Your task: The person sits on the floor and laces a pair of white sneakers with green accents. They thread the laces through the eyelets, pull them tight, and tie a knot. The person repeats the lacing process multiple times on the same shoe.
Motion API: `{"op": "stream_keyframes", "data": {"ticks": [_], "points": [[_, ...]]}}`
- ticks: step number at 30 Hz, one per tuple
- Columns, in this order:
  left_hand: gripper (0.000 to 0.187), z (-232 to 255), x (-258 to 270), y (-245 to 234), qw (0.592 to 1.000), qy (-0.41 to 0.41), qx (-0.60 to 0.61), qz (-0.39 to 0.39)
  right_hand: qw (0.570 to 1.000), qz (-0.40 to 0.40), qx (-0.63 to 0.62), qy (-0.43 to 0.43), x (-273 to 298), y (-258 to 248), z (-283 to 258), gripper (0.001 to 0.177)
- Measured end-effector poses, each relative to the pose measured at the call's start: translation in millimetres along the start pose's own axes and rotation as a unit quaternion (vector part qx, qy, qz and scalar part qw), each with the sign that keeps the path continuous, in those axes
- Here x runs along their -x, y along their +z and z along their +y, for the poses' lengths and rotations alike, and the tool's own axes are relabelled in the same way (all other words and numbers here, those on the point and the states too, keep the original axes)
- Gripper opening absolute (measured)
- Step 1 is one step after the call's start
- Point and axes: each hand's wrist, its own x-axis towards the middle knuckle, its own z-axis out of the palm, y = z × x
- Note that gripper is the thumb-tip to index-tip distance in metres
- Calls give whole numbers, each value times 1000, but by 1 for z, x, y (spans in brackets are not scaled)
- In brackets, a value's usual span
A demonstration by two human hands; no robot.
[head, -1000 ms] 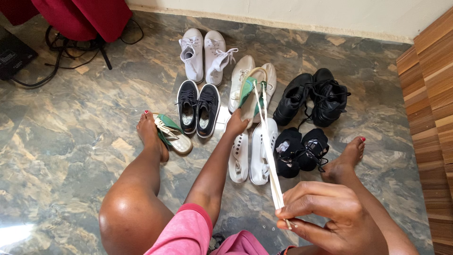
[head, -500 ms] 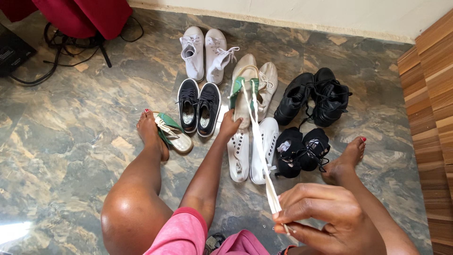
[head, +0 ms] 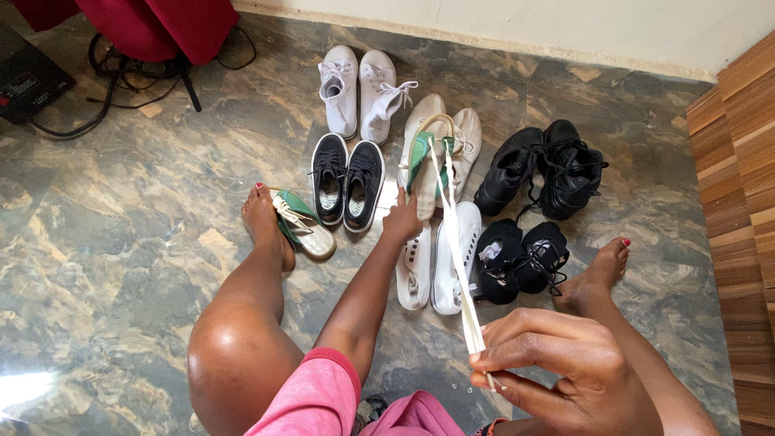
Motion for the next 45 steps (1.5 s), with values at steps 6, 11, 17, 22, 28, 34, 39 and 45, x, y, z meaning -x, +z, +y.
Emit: {"op": "stream_keyframes", "data": {"ticks": [6, 11, 17, 22, 28, 34, 39, 45], "points": [[73, 19, 17, 23, 993, 8, 96, 70, 999, 30, 19, -24, 4, 0, 0, 23], [33, 64, 102, -4, 817, 119, 535, 180, 995, 57, 82, -26, 8, -2, 3, 21], [16, 100, 258, -120, 708, 240, 629, 215, 990, 99, 99, -16, 17, -2, 4, 20], [27, 124, 348, -175, 744, 419, 502, 138, 987, 150, 47, -21, 21, 4, -2, 22], [27, 116, 375, -195, 769, 451, 424, 161, 969, 206, 132, 16, 20, 9, -9, 29], [24, 112, 386, -199, 766, 464, 385, 222, 966, 226, 121, -18, 17, 11, -9, 26], [12, 113, 388, -197, 754, 448, 427, 221, 969, 234, 76, -3, 17, 11, -4, 25], [10, 118, 390, -190, 739, 407, 501, 192, 974, 226, -10, -23, 17, 12, 4, 22]]}}
